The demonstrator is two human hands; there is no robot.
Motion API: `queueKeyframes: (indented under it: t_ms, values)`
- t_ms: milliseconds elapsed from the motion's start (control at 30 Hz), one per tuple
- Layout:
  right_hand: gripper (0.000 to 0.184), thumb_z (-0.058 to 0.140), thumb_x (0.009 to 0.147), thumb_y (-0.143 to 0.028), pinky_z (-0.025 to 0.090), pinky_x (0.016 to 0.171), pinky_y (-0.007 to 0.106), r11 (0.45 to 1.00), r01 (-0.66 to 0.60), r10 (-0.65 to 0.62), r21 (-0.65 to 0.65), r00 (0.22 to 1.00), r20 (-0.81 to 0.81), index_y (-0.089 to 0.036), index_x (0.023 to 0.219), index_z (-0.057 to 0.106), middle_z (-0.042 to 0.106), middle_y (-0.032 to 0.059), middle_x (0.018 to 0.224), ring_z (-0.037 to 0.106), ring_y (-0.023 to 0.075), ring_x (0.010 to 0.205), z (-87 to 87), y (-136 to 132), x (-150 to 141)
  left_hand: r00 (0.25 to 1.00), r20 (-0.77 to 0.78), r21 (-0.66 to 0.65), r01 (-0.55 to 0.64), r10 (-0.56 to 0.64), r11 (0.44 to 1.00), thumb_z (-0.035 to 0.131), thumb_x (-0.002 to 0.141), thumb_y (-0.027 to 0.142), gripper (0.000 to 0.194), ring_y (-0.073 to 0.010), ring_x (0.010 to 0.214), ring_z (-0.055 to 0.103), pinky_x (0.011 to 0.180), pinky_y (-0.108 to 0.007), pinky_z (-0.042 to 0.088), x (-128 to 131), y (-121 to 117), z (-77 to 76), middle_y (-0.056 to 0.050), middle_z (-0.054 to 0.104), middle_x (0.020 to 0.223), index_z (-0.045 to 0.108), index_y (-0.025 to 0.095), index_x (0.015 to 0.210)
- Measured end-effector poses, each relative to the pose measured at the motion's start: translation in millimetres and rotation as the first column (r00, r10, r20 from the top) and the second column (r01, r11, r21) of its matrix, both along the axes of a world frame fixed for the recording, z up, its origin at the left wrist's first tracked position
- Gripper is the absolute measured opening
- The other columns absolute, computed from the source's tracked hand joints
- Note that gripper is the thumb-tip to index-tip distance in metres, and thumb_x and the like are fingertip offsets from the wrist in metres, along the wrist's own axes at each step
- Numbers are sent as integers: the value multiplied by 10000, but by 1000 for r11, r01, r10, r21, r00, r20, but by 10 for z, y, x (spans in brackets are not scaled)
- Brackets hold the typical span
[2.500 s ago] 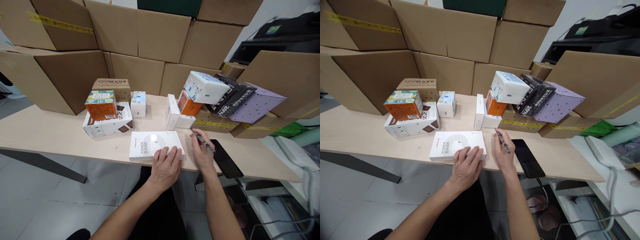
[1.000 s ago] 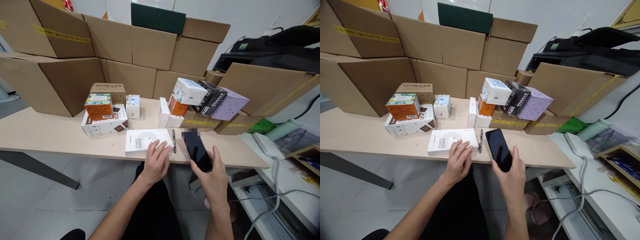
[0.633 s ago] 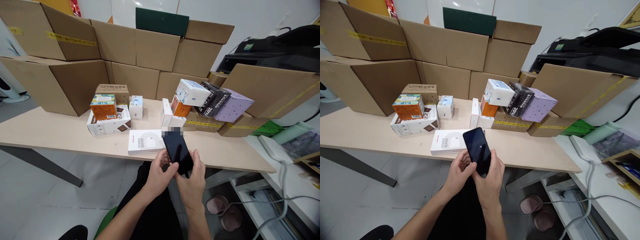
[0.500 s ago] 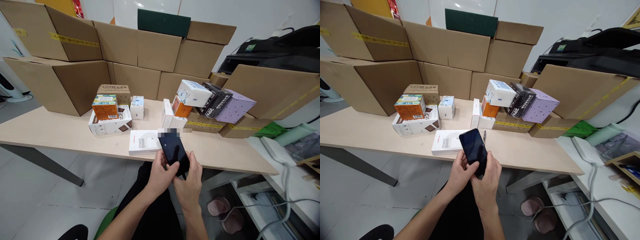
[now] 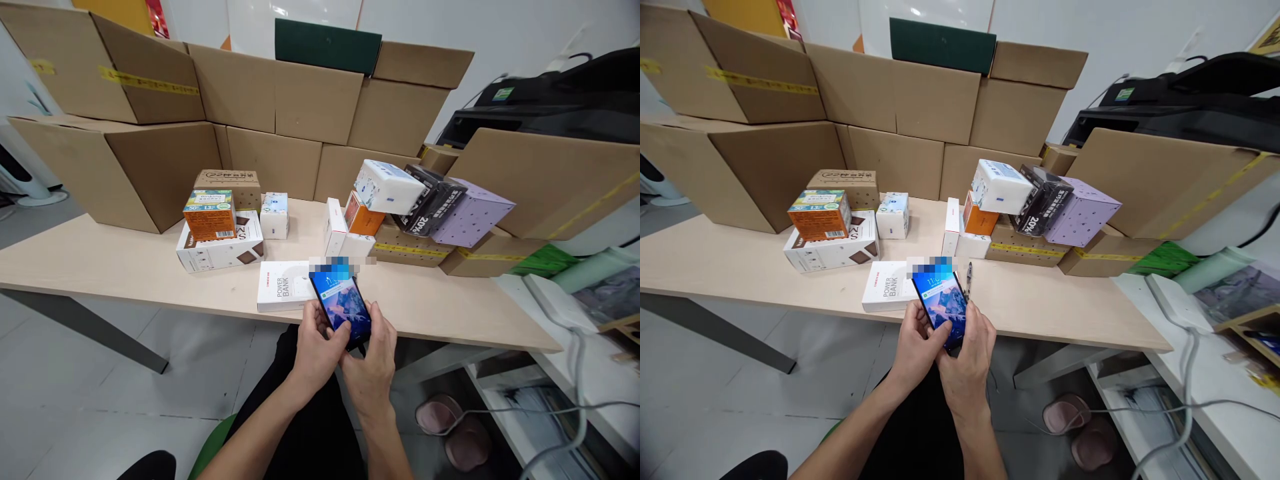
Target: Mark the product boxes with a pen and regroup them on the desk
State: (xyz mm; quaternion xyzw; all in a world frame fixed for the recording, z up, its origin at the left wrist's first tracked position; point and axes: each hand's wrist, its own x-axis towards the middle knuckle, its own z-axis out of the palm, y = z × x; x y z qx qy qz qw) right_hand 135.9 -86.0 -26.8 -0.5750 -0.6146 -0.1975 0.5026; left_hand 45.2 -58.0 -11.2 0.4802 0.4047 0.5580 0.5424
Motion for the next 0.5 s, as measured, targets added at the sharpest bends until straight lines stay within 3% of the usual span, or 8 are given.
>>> queueKeyframes:
  t_ms: [500]
  values:
    - [811, 680, 877, -380, 546, 908, 510, 999, 20, -20, -28, 1000, -15, -223, 1553, 262, 597, 176, 1278, 565, 316, 1164, -11, -6, 152, 997, -81, 64, -2, 7, 998, 712, 782, 233, 265, -116, 743, 579, 703, -247, 492, 8, -35, 24, 10, 584, 842, 487, 208, 919]
